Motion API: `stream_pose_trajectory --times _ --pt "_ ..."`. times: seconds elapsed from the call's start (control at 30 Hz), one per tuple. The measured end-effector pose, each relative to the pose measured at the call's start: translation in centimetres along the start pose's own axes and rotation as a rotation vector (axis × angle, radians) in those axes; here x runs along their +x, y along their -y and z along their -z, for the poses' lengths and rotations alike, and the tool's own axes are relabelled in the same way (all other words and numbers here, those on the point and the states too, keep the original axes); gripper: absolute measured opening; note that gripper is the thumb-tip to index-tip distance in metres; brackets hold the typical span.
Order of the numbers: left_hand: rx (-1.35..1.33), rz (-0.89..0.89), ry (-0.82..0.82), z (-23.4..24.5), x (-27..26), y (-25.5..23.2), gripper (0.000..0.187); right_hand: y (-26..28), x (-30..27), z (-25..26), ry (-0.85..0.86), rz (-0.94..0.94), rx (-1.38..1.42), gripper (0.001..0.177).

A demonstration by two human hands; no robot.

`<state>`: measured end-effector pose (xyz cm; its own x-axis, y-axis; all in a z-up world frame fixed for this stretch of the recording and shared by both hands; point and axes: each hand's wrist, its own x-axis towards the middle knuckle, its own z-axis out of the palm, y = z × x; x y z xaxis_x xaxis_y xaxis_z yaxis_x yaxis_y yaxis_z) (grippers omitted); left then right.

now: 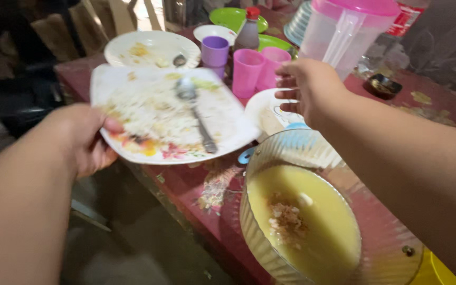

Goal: The person gathers leftover rice from several plates into a metal bowl, then pours a yellow liquid from a glass bowl over the rice. The person places the metal bowl on a black container and scrapes remaining rice from the plates into the glass bowl.

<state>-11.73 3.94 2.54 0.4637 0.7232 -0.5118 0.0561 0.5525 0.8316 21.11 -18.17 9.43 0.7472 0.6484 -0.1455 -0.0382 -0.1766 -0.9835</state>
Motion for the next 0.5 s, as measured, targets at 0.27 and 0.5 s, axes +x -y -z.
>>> stream_pose_trajectory --times 0.27,0.5 --pt "0.063 -0.036 0.227 -10.8 -7.2 -4.7 0.039 1.3 -4.6 5.6 0.117 -0.259 0.354 0.053" --pt "0.167 0.054 0.428 -20.3 -10.6 -1.9 0.045 0.2 -12.1 16.5 0.401 -0.259 0.676 0.056"
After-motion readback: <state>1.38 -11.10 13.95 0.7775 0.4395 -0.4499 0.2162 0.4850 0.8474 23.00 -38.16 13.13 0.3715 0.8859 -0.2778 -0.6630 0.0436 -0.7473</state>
